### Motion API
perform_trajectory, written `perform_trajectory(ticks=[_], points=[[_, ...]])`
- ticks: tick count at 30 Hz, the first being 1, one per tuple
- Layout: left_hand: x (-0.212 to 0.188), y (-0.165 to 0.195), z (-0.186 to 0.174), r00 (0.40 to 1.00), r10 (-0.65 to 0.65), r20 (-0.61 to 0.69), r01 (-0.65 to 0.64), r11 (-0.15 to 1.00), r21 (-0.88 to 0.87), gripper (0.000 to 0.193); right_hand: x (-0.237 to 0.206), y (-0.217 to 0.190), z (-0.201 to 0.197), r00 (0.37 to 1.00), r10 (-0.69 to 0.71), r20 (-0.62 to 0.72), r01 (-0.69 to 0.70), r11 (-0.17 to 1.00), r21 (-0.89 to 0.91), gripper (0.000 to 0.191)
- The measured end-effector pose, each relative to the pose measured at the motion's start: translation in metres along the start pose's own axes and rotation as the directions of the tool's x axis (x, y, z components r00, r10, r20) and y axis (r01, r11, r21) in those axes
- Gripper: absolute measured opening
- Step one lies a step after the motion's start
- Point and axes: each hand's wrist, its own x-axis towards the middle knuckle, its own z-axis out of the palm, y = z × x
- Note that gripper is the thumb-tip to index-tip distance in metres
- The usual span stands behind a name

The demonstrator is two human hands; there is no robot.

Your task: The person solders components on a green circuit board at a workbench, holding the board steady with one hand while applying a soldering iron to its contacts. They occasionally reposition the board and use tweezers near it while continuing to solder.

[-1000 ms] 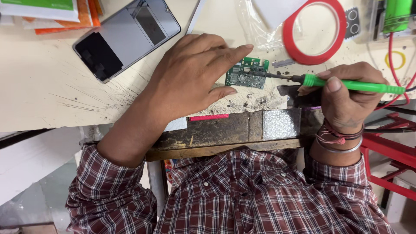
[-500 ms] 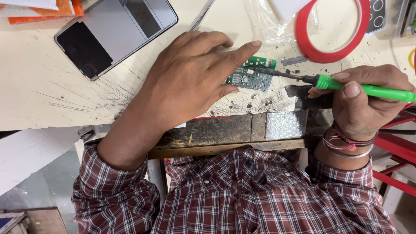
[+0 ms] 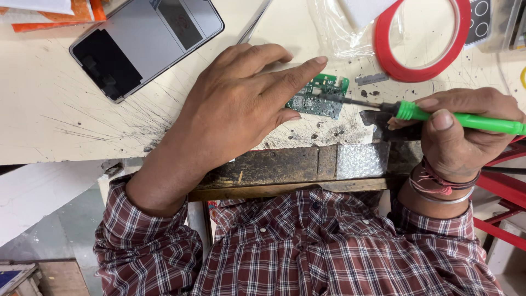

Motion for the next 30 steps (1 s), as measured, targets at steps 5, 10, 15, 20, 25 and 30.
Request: perform_trajectory(ticks=[5, 10, 15, 20, 25, 30], points=[[0.0008, -0.0001, 0.0009, 1.0, 0.003, 0.0, -0.003, 1.0, 0.013, 0.073, -0.0015, -0.0008, 0.0016, 1.0, 0.0, -0.012, 0.0, 1.0, -0.008, 0.024], [0.0002, 0.0007, 0.0006, 1.0, -0.004, 0.0, 0.004, 1.0, 0.007, 0.072, -0.0021, -0.0005, 0.0019, 1.0, 0.003, -0.016, -0.003, 1.0, 0.004, 0.024], [0.0007, 0.0013, 0.001, 1.0, -0.016, -0.003, 0.016, 1.0, 0.015, 0.073, -0.0032, 0.0009, 0.0018, 1.0, 0.006, -0.019, -0.006, 1.0, 0.018, 0.024], [-0.0001, 0.002, 0.0003, 1.0, -0.017, 0.008, 0.017, 1.0, 0.017, 0.074, -0.0034, 0.0005, 0.0013, 1.0, 0.007, -0.015, -0.006, 1.0, 0.013, 0.024], [0.0015, 0.0012, -0.0003, 1.0, -0.015, 0.008, 0.015, 1.0, 0.027, 0.073, -0.0026, -0.0005, 0.0033, 0.999, 0.018, -0.026, -0.018, 1.0, 0.023, 0.025], [0.0011, 0.0035, -0.0008, 1.0, -0.024, -0.009, 0.024, 0.999, 0.022, 0.075, -0.0007, -0.0009, 0.0046, 1.0, 0.016, -0.024, -0.015, 1.0, 0.022, 0.023]])
